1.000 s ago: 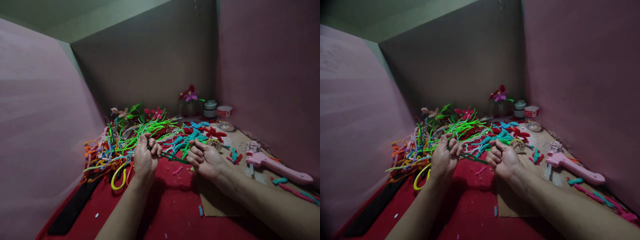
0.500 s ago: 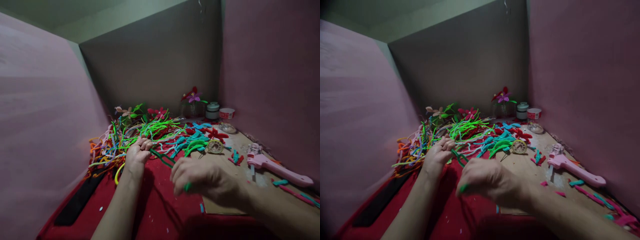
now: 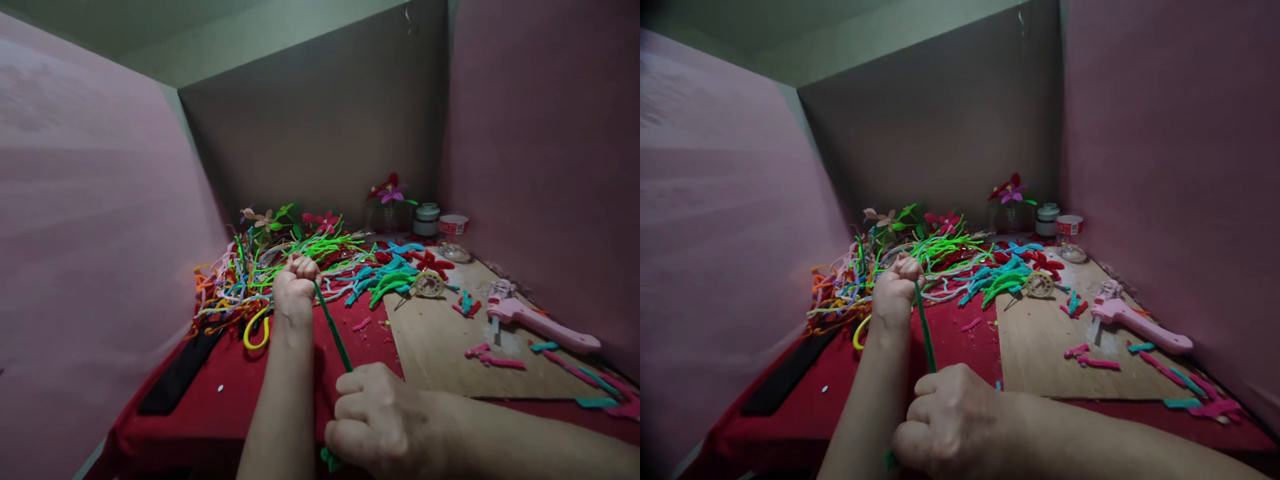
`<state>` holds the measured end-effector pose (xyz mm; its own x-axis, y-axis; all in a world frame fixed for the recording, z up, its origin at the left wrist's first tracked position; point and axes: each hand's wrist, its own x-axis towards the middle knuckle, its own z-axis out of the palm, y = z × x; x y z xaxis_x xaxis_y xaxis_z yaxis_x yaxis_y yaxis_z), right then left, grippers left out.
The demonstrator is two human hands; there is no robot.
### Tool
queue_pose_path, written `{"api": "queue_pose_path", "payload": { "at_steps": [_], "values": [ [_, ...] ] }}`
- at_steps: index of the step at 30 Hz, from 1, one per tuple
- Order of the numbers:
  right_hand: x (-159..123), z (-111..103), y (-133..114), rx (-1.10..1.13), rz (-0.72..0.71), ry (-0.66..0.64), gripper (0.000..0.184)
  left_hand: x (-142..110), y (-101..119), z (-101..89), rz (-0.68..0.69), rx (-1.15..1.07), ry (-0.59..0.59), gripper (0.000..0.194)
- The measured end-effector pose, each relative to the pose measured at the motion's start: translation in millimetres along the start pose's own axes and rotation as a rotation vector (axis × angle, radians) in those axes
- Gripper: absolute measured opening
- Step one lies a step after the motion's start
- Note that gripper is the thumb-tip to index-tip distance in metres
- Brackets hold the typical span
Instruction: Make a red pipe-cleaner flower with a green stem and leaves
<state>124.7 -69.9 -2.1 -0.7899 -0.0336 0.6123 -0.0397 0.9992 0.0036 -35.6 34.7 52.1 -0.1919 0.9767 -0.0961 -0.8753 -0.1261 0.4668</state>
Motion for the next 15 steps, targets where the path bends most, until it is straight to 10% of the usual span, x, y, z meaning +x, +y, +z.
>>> {"api": "queue_pose_path", "payload": {
  "at_steps": [15],
  "values": [
    [-20.7,-13.4,11.2,-0.156,-0.022,0.034,0.022,-5.3,-7.1,39.8,-0.026,-0.02,-0.072,0.034]
  ]
}}
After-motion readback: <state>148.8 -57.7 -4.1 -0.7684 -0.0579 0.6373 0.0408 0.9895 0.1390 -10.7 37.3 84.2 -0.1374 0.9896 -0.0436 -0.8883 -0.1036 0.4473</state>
